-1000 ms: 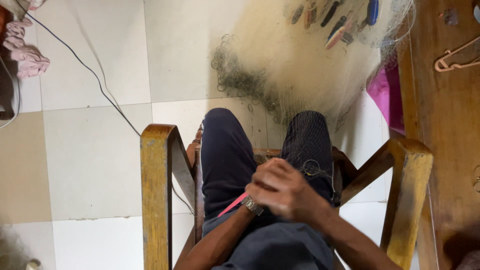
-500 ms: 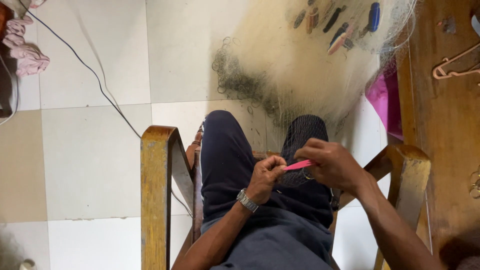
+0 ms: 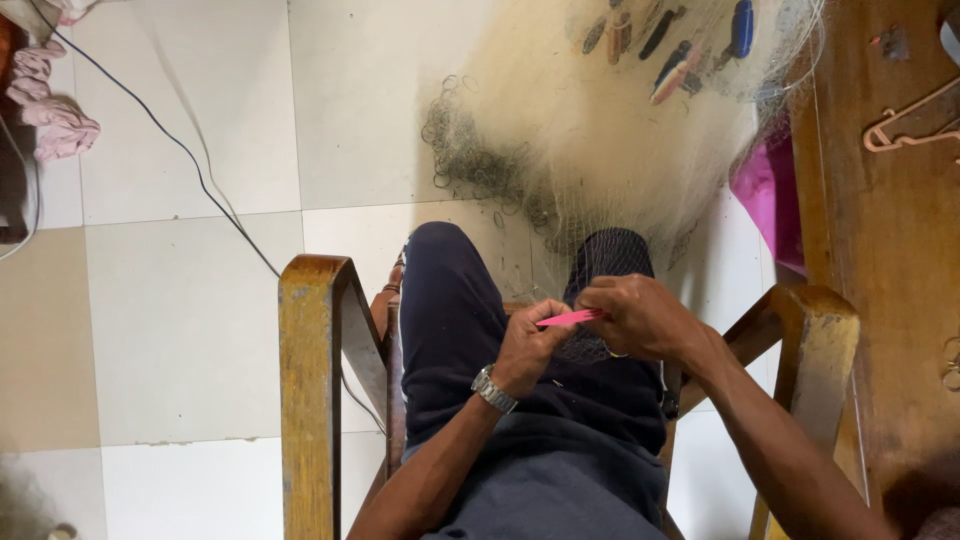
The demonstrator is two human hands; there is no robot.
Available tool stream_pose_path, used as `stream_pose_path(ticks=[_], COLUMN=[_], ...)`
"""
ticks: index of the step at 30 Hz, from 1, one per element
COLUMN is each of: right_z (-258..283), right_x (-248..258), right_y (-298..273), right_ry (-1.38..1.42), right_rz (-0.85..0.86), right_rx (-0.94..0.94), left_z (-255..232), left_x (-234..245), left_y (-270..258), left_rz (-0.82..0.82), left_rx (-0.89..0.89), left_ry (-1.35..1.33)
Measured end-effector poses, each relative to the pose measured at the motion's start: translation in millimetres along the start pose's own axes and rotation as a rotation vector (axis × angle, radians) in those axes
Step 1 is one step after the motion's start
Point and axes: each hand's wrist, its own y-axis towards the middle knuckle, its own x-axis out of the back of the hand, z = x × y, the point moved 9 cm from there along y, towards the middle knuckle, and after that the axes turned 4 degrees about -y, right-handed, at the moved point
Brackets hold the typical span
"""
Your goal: Repairing a fine-mesh fishing net using a shuttle
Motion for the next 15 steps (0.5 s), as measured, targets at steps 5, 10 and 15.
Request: stream_pose_path(ticks=[5,10,15], right_z=[-6,-5,-4], right_x=[-4,-8,-6], right_y=[8,13,14], right_ry=[-0.01,-0.058,-0.122], right_rz=[0.022,0.02,-0.012], right_rx=[0.014,0.054,0.058], left_z=[1,3,13], left_x=[3,2,1], left_y=[10,19,19], left_rz=[-0.01,-0.007,0.001], left_rx=[0.001,0.035,0.077], left_ry=[0.066,0.059,0.044])
